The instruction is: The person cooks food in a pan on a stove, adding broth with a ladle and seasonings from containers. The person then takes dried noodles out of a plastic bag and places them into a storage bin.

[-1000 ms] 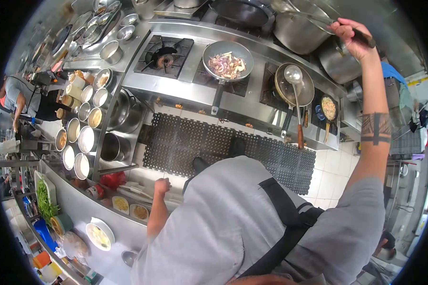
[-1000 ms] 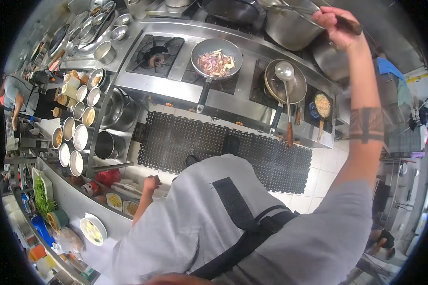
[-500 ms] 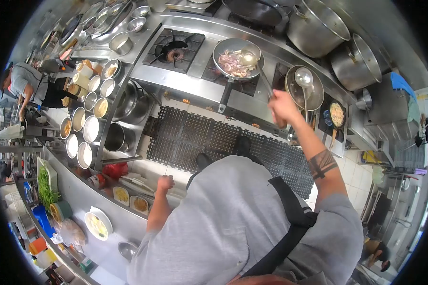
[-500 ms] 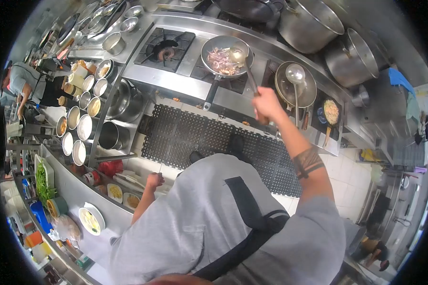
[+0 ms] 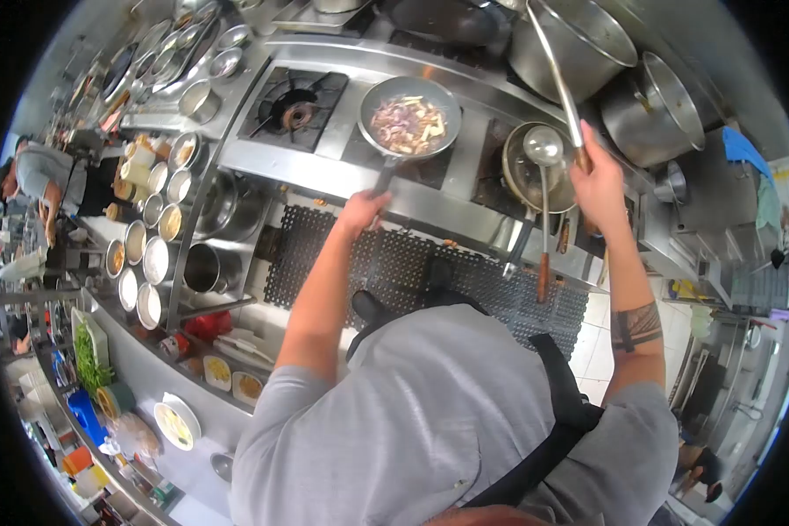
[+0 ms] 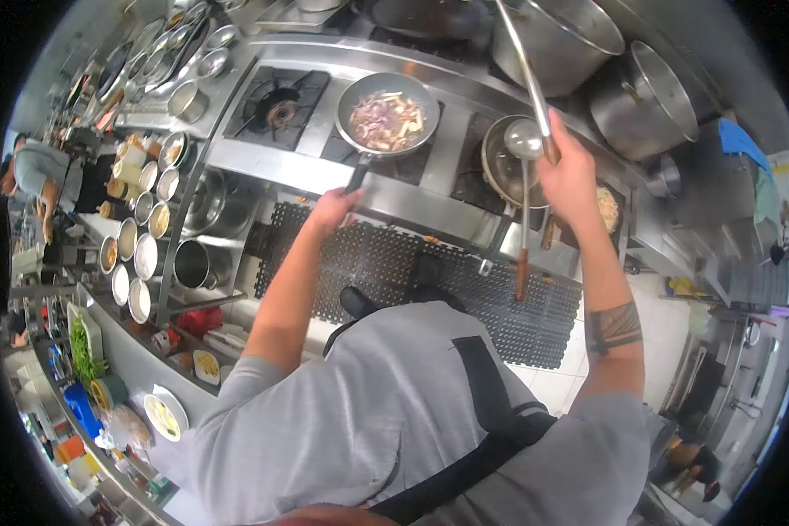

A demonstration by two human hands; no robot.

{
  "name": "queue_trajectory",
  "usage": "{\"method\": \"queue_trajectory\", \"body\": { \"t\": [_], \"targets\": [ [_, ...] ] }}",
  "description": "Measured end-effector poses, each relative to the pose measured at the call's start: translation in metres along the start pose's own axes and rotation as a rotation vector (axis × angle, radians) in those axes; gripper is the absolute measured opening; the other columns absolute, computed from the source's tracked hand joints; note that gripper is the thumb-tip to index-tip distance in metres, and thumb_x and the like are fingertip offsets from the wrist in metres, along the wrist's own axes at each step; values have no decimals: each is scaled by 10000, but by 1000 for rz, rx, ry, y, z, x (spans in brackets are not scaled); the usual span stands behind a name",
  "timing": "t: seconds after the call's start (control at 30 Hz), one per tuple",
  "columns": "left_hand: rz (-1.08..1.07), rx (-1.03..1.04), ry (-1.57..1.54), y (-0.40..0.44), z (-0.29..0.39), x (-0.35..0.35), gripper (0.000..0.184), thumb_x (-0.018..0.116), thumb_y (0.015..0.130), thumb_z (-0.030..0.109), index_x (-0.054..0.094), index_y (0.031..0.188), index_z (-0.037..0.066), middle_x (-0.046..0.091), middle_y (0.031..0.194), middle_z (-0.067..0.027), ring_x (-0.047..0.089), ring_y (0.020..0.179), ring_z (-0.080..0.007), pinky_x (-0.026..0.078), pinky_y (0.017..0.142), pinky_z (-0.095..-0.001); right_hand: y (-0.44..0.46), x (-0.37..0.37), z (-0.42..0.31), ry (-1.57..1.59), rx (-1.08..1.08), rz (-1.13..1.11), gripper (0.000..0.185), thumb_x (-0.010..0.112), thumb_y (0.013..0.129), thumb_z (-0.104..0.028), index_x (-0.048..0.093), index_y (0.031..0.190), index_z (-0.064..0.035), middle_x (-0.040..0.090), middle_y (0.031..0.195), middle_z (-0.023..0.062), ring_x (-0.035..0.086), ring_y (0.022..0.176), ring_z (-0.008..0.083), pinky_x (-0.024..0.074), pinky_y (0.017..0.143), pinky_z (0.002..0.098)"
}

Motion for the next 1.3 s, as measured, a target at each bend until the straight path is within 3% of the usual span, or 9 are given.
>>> {"method": "queue_trajectory", "body": {
  "t": [0.2,0.3,0.5,0.6,0.7,0.8,0.83,0.9,1.3],
  "targets": [
    [344,139,423,6,-16,14,506,708,812,341,632,1037,-106,686,847,-252,688,820,-352,522,745,-439,103,-88,59,-69,349,-11,656,561,799,-49,480,1444,-134,654,864,156,635,549,219,518,453,340],
    [349,86,331,10,5,23,466,698,821,325,632,1023,-89,683,889,-289,682,880,-415,513,801,-458,169,-107,100,-185,222,-102,278,522,754,-73,619,991,34,634,668,182,628,513,333,506,501,453],
    [250,-4,-198,-19,-13,41,490,618,938,452,604,1049,-25,591,719,-67,573,542,-138,448,412,-291,245,-109,171,-282,381,-189,160,565,675,-31,621,788,67,628,623,179,660,565,329,519,538,461],
    [462,-52,-432,-48,-56,17,443,591,964,446,600,1003,5,569,661,-34,553,509,-137,443,418,-282,275,-101,176,-495,191,-290,143,593,661,-37,612,744,78,630,625,185,658,568,306,528,548,441],
    [382,-169,-166,-64,-198,-15,488,565,957,487,654,947,7,629,689,-73,603,545,-200,486,477,-331,283,-89,184,-271,423,-459,136,635,683,-74,636,756,40,615,615,139,639,590,275,543,568,394],
    [329,-216,771,-126,-308,-27,486,579,931,506,653,942,26,666,711,-124,673,655,-226,517,560,-398,309,-65,226,1046,621,-390,142,677,761,-68,606,766,55,572,731,115,579,598,213,556,574,269],
    [116,-488,633,-153,-367,-20,515,560,928,462,682,1032,-28,681,773,-203,691,674,-269,550,657,-431,307,-65,224,1048,617,-396,142,677,761,-68,606,766,55,572,731,115,579,598,213,556,574,269],
    [-65,-113,1023,-211,-340,12,504,590,885,479,668,1090,25,671,787,-191,690,697,-280,555,682,-449,303,-68,213,1504,718,-293,171,629,798,-1,530,802,138,542,792,167,571,619,215,559,560,248],
    [86,81,1125,-209,-392,4,485,788,653,341,640,1063,129,689,842,-147,670,801,-327,543,708,-466,307,-128,156,1585,651,-299,292,527,910,16,398,1046,241,528,936,277,610,664,262,595,589,287]
  ]
}}
Point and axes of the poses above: each hand's wrist, its own y-axis towards the middle knuckle, its own x-axis out of the palm, z = x × y, the point moved 7 cm from there along y, towards the middle knuckle
